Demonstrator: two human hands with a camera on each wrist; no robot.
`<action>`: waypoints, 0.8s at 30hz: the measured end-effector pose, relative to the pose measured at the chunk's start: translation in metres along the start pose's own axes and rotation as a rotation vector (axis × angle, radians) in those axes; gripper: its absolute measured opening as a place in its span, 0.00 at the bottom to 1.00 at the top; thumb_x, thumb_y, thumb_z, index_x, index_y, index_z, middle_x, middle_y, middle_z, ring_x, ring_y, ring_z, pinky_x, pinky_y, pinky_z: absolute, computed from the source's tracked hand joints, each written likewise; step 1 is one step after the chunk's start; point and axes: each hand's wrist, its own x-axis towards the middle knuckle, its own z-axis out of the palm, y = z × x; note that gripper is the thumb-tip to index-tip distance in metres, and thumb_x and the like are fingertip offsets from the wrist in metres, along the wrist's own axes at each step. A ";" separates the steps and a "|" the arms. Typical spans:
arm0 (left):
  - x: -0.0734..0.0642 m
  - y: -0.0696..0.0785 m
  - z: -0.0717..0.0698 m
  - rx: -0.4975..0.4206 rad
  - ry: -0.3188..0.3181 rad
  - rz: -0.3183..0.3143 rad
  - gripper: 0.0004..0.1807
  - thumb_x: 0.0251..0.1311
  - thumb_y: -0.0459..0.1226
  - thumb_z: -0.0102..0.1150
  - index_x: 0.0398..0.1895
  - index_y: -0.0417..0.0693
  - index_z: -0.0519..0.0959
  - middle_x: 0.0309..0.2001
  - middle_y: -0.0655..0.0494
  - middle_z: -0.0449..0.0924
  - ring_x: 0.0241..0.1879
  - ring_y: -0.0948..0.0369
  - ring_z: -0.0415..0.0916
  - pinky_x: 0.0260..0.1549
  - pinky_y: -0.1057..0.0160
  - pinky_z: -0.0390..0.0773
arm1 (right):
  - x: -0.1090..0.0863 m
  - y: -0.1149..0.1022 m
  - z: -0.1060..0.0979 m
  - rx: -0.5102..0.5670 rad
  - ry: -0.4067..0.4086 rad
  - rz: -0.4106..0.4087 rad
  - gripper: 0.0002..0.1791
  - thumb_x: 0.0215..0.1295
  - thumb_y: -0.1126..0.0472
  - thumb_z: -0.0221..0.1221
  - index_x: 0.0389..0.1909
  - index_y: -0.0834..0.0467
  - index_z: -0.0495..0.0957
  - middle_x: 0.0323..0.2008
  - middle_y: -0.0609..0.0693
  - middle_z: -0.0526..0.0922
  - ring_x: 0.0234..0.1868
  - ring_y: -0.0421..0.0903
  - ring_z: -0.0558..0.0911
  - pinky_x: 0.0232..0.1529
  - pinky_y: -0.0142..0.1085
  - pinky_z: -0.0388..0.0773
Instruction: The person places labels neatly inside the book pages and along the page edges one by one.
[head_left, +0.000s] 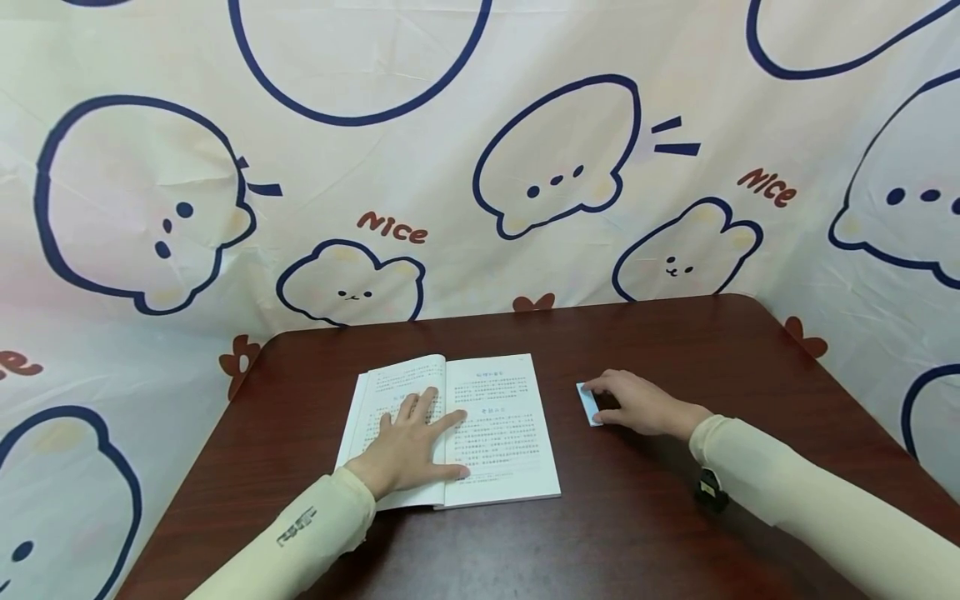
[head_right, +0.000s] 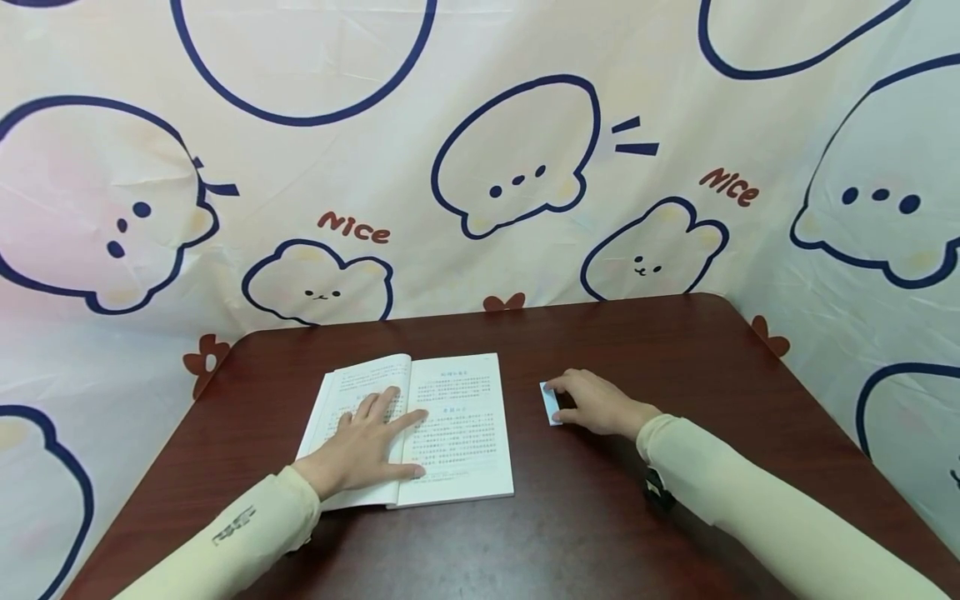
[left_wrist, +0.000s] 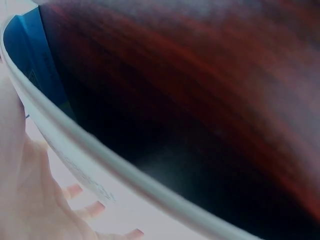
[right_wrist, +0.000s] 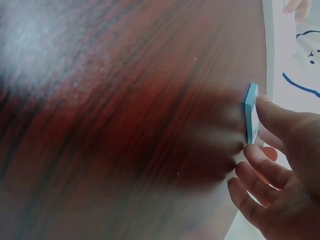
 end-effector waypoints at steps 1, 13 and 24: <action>0.000 0.000 0.000 0.001 -0.002 -0.001 0.48 0.52 0.74 0.57 0.75 0.69 0.65 0.79 0.40 0.51 0.74 0.35 0.54 0.57 0.21 0.63 | 0.000 0.000 0.001 0.001 0.002 -0.005 0.27 0.66 0.57 0.67 0.64 0.62 0.77 0.55 0.57 0.82 0.52 0.48 0.79 0.54 0.48 0.78; 0.001 0.000 0.000 -0.001 -0.015 -0.006 0.48 0.52 0.74 0.57 0.76 0.69 0.64 0.79 0.40 0.50 0.75 0.35 0.53 0.58 0.21 0.62 | 0.004 -0.002 0.000 0.020 0.006 -0.019 0.25 0.63 0.53 0.70 0.56 0.62 0.79 0.47 0.55 0.81 0.48 0.49 0.76 0.52 0.49 0.76; 0.002 0.001 -0.002 0.000 -0.047 -0.013 0.48 0.53 0.74 0.56 0.77 0.69 0.62 0.80 0.39 0.48 0.76 0.35 0.52 0.59 0.20 0.61 | 0.002 -0.002 0.003 0.063 0.022 -0.007 0.20 0.64 0.52 0.68 0.51 0.58 0.78 0.39 0.50 0.78 0.43 0.48 0.72 0.47 0.44 0.71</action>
